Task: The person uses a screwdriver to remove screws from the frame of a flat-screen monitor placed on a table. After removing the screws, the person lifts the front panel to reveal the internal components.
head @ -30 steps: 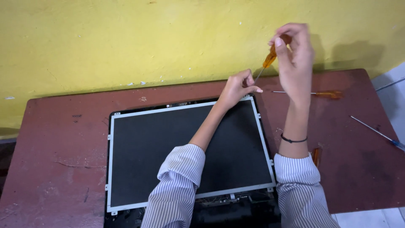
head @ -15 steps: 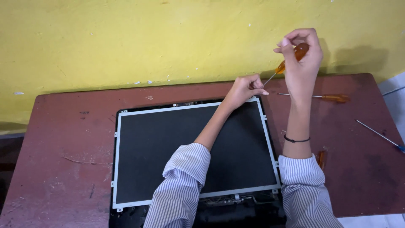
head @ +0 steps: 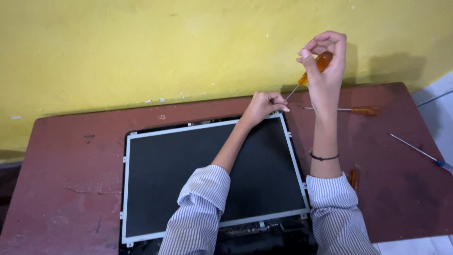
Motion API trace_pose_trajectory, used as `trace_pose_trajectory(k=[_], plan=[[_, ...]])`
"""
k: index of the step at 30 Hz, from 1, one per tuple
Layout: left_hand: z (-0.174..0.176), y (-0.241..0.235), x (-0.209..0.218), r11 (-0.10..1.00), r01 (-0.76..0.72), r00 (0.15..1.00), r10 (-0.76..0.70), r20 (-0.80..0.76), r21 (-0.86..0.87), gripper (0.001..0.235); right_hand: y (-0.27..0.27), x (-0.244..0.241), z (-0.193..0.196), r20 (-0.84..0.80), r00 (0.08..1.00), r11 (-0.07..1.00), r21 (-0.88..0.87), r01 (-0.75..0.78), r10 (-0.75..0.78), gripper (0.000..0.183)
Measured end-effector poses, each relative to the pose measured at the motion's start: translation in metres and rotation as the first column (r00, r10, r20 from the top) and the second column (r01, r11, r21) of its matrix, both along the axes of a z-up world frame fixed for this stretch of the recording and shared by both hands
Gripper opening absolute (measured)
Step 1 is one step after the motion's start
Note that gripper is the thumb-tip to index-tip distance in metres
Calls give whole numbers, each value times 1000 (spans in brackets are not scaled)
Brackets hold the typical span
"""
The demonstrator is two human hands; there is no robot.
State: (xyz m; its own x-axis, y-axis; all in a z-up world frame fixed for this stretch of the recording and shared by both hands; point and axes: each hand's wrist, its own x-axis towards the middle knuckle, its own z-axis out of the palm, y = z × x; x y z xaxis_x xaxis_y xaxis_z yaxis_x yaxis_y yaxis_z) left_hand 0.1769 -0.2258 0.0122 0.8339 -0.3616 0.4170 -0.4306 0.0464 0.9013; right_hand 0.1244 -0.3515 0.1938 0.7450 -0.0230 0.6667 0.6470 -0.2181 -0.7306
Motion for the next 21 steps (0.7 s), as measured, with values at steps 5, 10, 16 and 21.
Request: trace_pose_trajectory(k=[5,10,16,21], plan=[[13,5,-3,999,35,999,-35,-32,0,46,8,16,-20,11,1000,984,179,10,-12,17],[-14,29,19,968,151,984,-166,62,199,14,14,24,-25,51,999,976,215,-21,10,17],[-32,30,25,920,99,966,-180,186,378,10,1,45,-47,26,970,879,418,-229,241,41],[-40,29,30,925,40,911,-188,366,377,10,-19,63,-62,88,910,691,622,-368,405,38]])
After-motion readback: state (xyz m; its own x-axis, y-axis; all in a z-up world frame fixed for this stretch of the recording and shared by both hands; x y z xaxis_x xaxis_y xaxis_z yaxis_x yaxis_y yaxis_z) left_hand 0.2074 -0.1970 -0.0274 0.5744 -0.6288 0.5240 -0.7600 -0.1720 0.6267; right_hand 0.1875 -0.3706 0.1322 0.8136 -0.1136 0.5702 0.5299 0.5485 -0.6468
